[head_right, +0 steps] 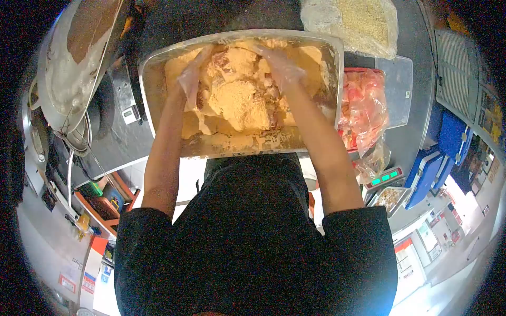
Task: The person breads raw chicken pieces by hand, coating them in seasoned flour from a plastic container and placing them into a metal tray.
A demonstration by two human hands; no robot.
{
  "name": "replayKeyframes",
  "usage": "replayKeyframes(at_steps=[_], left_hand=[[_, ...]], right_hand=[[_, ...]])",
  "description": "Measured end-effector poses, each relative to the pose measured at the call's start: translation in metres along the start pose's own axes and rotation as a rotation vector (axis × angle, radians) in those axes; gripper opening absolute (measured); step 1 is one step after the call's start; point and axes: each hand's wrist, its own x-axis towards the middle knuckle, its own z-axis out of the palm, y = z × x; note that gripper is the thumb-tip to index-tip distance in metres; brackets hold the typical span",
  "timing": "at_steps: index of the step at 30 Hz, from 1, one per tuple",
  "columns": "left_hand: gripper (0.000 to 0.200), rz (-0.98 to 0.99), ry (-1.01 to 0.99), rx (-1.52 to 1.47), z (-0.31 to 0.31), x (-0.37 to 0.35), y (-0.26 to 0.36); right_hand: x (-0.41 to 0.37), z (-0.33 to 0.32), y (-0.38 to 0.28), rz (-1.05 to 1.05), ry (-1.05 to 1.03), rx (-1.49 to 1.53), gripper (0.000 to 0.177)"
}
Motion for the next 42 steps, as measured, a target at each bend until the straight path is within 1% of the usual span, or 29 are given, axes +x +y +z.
replayKeyframes(at_steps=[1, 2, 4, 5, 7, 9, 10, 12, 13, 14, 15, 17, 18, 19, 21, 23, 24, 26, 28, 29, 30, 31, 32, 34, 36, 38, 40, 41, 42], left_hand=[[0.107, -0.002, -0.016, -0.011, 0.002, 0.003, 0.018], [0.108, -0.068, -0.004, -0.043, 0.007, 0.003, 0.034], [0.106, -0.260, 0.050, -0.128, 0.020, -0.008, 0.075], [0.104, -0.386, 0.091, -0.178, 0.025, -0.020, 0.096], [0.102, -0.392, 0.075, -0.162, 0.029, -0.046, 0.131], [0.101, -0.356, 0.005, 0.039, 0.023, -0.055, 0.129], [0.100, -0.316, -0.058, 0.231, 0.012, -0.058, 0.105], [0.099, -0.180, -0.057, 0.520, 0.009, -0.070, 0.078], [0.099, -0.085, 0.007, 0.614, 0.015, -0.093, 0.070], [0.098, -0.068, 0.093, 0.596, 0.019, -0.111, 0.075], [0.097, -0.049, 0.178, 0.576, 0.023, -0.129, 0.080], [0.094, -0.165, 0.379, 0.303, 0.030, -0.146, 0.105], [0.093, -0.181, 0.354, 0.458, 0.015, -0.131, 0.070], [0.092, -0.194, 0.330, 0.613, 0.008, -0.126, 0.073], [0.090, -0.407, 0.163, 0.327, 0.003, -0.122, 0.100], [0.079, -0.348, 0.195, 0.237, 0.027, -0.082, 0.040], [0.075, -0.319, 0.204, 0.198, 0.036, -0.065, 0.021], [0.065, -0.088, -0.071, 0.878, 0.044, -0.055, 0.043], [0.061, 0.133, -0.171, 1.127, 0.042, -0.036, 0.033], [0.060, 0.224, -0.130, 1.040, 0.035, -0.012, -0.004], [0.060, 0.232, -0.105, 0.880, 0.035, -0.001, -0.018], [0.060, 0.245, -0.084, 0.720, 0.035, 0.007, -0.024], [0.059, 0.177, -0.077, 0.490, 0.039, 0.013, -0.032], [0.057, 0.107, -0.085, 0.446, 0.048, 0.008, -0.014], [0.053, 0.125, -0.073, 0.755, 0.057, -0.019, 0.047], [0.050, 0.177, 0.022, 0.938, 0.070, -0.051, 0.089], [0.050, 0.165, 0.018, 0.827, 0.061, -0.083, 0.114], [0.050, 0.159, 0.017, 0.772, 0.056, -0.098, 0.127], [0.051, -0.030, 0.011, 0.558, 0.049, -0.106, 0.129]], right_hand=[[-0.002, 0.002, -0.013, 0.042, -0.054, -0.096, 0.095], [-0.005, 0.002, -0.025, 0.103, -0.083, 0.037, 0.086], [-0.025, -0.007, -0.051, 0.125, -0.109, 0.096, 0.078], [-0.042, -0.014, -0.064, 0.089, -0.106, 0.021, 0.080], [-0.043, -0.015, -0.060, 0.075, -0.093, 0.074, 0.085], [-0.026, -0.012, -0.028, 0.064, -0.082, 0.224, 0.090], [-0.025, -0.012, -0.018, 0.030, -0.082, 0.244, 0.092], [-0.064, -0.016, -0.015, -0.140, -0.073, 0.083, 0.091], [-0.087, -0.019, -0.020, -0.220, -0.054, 0.012, 0.090], [-0.128, -0.031, -0.041, -0.289, -0.022, -0.041, 0.088], [-0.116, -0.029, -0.010, -0.357, 0.081, -0.031, 0.081], [-0.094, -0.024, 0.051, -0.486, 0.298, -0.031, 0.068], [-0.108, -0.038, 0.041, -0.495, 0.288, -0.053, 0.066], [-0.116, -0.047, 0.036, -0.503, 0.279, -0.075, 0.065], [-0.075, -0.026, 0.095, -0.506, 0.385, -0.201, 0.059], [-0.050, -0.019, 0.108, -0.507, 0.351, -0.301, 0.051], [-0.044, -0.013, 0.101, -0.502, 0.268, -0.333, 0.047], [-0.033, 0.005, 0.079, -0.489, 0.101, -0.393, 0.039], [-0.026, 0.020, 0.059, -0.474, -0.068, -0.451, 0.032], [-0.035, 0.018, 0.042, -0.435, -0.077, -0.446, 0.031], [-0.056, 0.010, 0.015, -0.395, -0.087, -0.441, 0.031], [-0.058, 0.010, 0.017, -0.439, -0.057, -0.468, 0.031], [-0.060, 0.011, 0.018, -0.483, -0.026, -0.496, 0.033], [-0.036, 0.032, 0.059, -0.734, 0.137, -0.603, 0.036], [-0.065, 0.026, 0.048, -0.606, 0.063, 0.016, 0.041], [-0.096, 0.010, 0.029, -0.555, 0.083, 0.143, 0.045], [-0.118, -0.011, 0.018, -0.593, 0.201, -0.218, 0.047], [-0.127, -0.020, 0.021, -0.646, 0.165, -0.153, 0.048], [-0.134, -0.031, 0.027, -0.699, 0.129, -0.087, 0.049]])
